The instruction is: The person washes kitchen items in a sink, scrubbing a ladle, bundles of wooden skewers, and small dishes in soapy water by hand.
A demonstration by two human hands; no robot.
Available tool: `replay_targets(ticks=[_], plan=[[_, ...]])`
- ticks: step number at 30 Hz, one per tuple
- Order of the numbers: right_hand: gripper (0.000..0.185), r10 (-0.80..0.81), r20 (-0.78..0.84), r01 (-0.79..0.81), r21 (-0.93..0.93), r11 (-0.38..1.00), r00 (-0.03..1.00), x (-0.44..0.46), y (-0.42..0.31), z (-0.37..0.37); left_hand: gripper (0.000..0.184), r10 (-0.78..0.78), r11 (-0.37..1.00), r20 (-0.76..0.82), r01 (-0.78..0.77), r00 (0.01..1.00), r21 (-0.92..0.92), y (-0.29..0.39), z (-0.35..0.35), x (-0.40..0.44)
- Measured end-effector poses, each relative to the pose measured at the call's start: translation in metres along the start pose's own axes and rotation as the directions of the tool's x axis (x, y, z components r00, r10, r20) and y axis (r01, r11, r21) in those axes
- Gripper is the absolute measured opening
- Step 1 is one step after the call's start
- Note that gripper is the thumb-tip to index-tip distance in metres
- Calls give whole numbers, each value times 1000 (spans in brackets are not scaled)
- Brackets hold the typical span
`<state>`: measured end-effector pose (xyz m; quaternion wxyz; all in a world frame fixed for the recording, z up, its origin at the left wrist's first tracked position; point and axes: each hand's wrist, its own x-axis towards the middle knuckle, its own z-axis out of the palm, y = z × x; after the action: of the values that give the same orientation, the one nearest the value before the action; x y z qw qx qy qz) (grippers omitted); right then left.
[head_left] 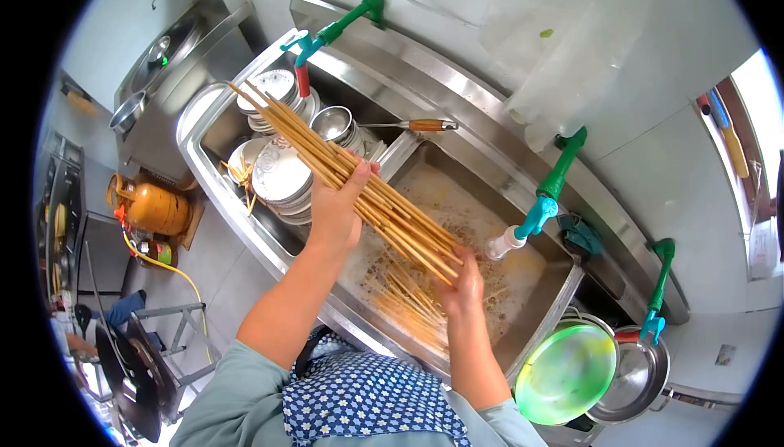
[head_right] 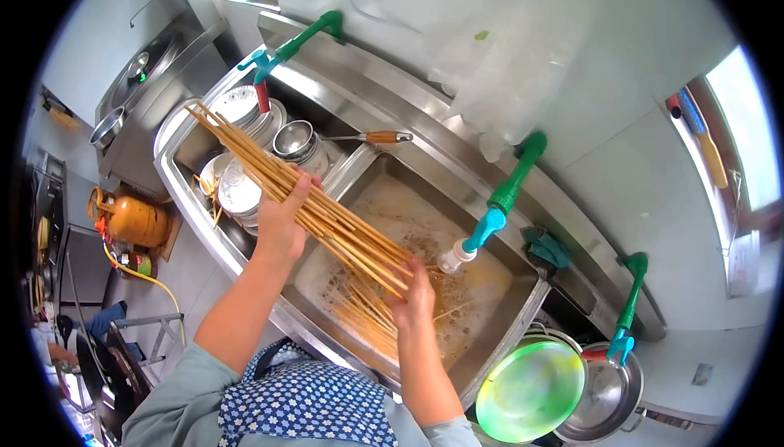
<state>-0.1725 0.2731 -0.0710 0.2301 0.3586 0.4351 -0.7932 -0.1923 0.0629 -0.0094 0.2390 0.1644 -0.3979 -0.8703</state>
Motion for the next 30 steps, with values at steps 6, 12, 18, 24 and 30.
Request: replay_targets(ticks=[6, 12, 18, 24, 30], plan=[[45, -64, 180, -5, 361, 933, 981, 4, 15, 20, 23, -17, 1000, 17, 17, 1000, 19, -7, 2, -12], [46, -42, 342, -65, 295, 953, 939, -13, 13, 33, 21, -68, 997, 76, 67, 995, 24, 3, 10, -13], [46, 99, 323, -188, 258, 948, 941, 0, 25, 27, 20, -125, 985, 209, 96, 970, 145, -8, 22, -21], [51, 88, 478, -218, 224, 950, 874, 0, 18, -1, 22, -118, 971, 287, 50, 951, 234, -16, 23, -20], [36, -107, 509, 165, -70, 984, 854, 45, 33, -29, 38, -232, 931, 214, 152, 949, 332, -38, 15, -27]])
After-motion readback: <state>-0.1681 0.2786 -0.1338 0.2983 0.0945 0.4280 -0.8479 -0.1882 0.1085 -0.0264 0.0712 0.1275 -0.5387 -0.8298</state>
